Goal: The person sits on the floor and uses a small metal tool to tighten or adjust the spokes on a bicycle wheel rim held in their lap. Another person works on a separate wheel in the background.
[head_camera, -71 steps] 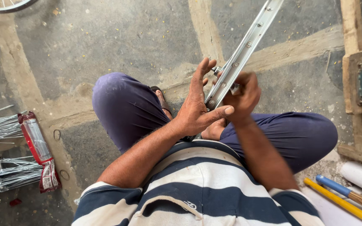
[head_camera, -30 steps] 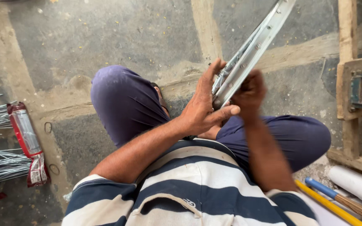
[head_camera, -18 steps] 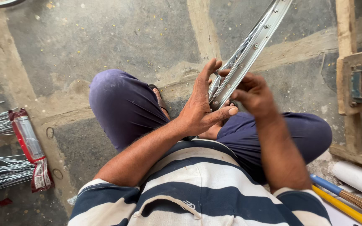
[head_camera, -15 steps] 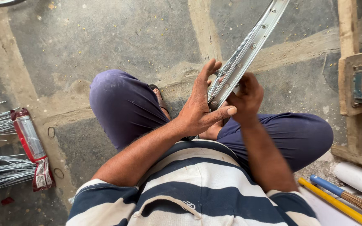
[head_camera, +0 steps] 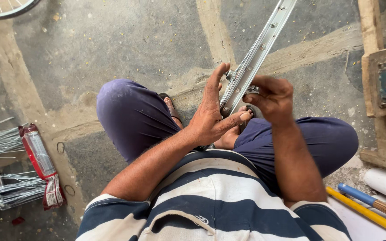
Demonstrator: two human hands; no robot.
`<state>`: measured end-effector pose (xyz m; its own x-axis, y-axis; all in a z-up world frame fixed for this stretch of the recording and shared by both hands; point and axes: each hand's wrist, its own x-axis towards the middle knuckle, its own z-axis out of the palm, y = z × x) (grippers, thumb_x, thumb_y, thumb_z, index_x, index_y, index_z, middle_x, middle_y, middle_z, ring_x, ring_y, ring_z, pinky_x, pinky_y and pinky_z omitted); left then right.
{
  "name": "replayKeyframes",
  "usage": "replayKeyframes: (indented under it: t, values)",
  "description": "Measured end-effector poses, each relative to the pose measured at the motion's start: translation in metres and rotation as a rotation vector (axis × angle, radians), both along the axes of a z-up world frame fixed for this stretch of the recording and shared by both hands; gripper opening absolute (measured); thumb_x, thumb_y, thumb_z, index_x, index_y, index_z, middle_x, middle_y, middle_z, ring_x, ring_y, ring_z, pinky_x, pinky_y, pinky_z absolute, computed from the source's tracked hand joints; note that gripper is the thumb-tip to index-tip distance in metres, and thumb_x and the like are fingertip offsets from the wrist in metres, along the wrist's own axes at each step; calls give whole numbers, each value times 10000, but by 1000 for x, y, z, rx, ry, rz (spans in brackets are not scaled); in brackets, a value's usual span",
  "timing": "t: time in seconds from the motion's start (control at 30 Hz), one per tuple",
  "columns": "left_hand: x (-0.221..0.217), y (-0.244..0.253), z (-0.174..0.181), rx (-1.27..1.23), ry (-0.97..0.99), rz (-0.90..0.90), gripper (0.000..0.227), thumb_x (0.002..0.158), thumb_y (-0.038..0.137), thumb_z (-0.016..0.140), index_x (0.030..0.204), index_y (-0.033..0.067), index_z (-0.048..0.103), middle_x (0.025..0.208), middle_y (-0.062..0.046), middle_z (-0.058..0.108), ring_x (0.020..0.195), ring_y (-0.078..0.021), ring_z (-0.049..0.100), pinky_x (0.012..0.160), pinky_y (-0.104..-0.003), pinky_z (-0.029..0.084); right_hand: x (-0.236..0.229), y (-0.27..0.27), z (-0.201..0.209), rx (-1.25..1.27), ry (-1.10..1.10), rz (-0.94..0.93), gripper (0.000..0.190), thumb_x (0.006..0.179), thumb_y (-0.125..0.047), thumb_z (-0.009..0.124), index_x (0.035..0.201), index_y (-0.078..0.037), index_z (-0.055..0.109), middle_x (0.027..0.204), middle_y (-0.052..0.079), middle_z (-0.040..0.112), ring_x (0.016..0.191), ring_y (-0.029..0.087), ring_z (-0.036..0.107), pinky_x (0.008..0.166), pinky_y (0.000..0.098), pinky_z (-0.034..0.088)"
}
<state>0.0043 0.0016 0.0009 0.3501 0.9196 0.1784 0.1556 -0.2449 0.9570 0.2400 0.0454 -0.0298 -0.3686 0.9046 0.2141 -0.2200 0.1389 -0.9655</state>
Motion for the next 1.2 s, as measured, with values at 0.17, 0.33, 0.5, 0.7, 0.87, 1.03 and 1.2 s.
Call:
replayKeyframes:
  t: [0.17, 0.33, 0.5, 0.7, 0.87, 1.03, 1.2]
  values:
    - [1, -3, 1, -22, 8, -2, 1111, 987, 548, 705, 1686, 36, 11, 1746, -284, 139, 1650, -422, 227, 1337, -563, 291, -15, 6, 16, -298, 113, 386, 513, 998, -142, 779, 1436, 18, 563, 1336, 140, 703, 1219, 190, 710, 1084, 367, 612]
    - [-1, -3, 1, 33, -1, 8, 1107, 983, 541, 709, 1678, 36, 11, 1744, -276, 131, 1654, -428, 206, 1340, -545, 274, -51, -10, 29, 481, -533, -485, 396, 896, -124, 886, 1201, -51, 644, 1056, 73, 759, 880, 188, 748, 724, 329, 611]
    - [1, -2, 2, 39, 38, 0, 1120, 984, 537, 708, 1680, 22, -1, 1744, -287, 114, 1654, -445, 177, 1349, -554, 237, -37, -7, 23, 192, -499, -102, 385, 888, -91, 810, 1238, -6, 675, 1085, 109, 768, 957, 236, 786, 832, 338, 646]
    - [3, -3, 4, 127, 91, 49, 1104, 977, 523, 708, 1681, 34, 13, 1740, -282, 138, 1661, -430, 173, 1363, -524, 242, -55, -2, 9, 412, -565, -296, 378, 907, -90, 795, 1247, 14, 668, 1042, 129, 765, 972, 246, 765, 855, 369, 617]
    - [-4, 2, 11, -71, -43, 8, 1124, 963, 540, 715, 1674, 17, 18, 1668, -272, 233, 1565, -380, 334, 1313, -489, 333, -65, 4, 29, -35, -300, -266, 374, 933, -90, 781, 1281, 6, 684, 1107, 114, 778, 990, 240, 756, 837, 350, 611]
    - [-2, -6, 6, -64, -120, -8, 1090, 987, 469, 734, 1679, 22, 19, 1748, -282, 146, 1662, -398, 195, 1356, -529, 227, -30, 7, 46, -296, 13, 311, 444, 907, -84, 764, 1315, 7, 615, 1274, 82, 698, 1183, 196, 663, 1018, 343, 562]
    - [0, 0, 15, -88, -147, -22, 1102, 973, 482, 736, 1673, 20, 22, 1739, -287, 159, 1653, -409, 185, 1342, -556, 214, -26, -6, 9, 202, -358, -245, 391, 900, -138, 776, 1241, 15, 661, 1072, 108, 757, 967, 173, 740, 836, 303, 582]
